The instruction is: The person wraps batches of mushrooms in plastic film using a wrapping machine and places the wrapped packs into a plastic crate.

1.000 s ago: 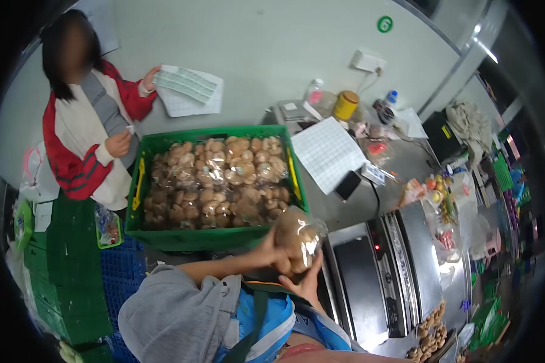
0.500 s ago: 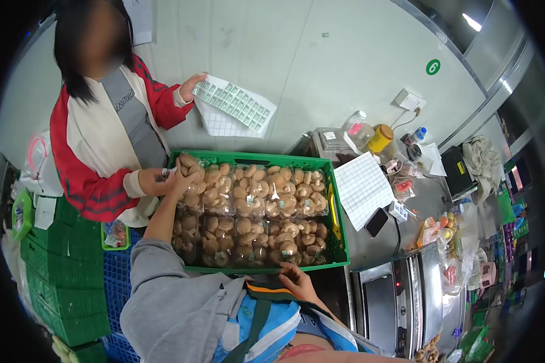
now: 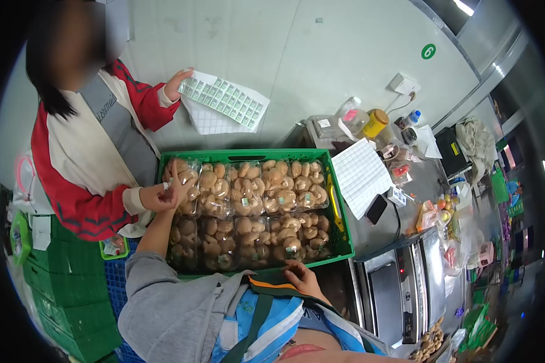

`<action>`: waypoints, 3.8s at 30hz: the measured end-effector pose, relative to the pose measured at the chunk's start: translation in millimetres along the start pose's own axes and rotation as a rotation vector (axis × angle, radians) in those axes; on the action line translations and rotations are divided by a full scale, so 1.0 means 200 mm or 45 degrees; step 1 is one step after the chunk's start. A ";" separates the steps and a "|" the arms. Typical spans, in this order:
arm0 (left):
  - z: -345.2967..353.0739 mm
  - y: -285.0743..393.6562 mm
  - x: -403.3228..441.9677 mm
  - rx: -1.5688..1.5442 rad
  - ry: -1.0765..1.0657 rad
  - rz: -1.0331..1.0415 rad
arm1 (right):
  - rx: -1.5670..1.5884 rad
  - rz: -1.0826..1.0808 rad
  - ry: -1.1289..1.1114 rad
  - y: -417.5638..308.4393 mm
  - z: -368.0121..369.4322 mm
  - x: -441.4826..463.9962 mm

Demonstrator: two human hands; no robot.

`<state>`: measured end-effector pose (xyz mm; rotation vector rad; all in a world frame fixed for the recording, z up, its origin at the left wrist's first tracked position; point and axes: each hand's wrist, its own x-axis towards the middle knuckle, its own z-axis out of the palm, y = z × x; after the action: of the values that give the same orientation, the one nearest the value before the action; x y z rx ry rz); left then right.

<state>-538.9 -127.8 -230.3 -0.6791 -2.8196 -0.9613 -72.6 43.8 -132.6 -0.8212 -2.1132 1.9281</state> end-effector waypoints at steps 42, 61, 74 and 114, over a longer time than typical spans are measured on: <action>0.45 2.83 -2.62 -1.108 -1.493 2.222 | 0.253 0.098 2.413 0.94 -1.40 -2.37; 0.83 3.20 -3.26 -0.632 -1.122 2.053 | -1.002 0.762 2.060 1.62 -3.21 -2.84; 0.79 3.51 -3.46 -1.046 -1.377 2.368 | -0.922 0.816 2.273 1.41 -2.69 -2.83; 1.42 4.39 -3.07 -0.723 -1.563 0.785 | -0.260 0.123 2.195 0.76 -2.79 -2.03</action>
<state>413.4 425.1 -98.9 -2.7871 -2.5604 -1.5268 572.5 329.8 -97.2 -1.6756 -1.0475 0.3530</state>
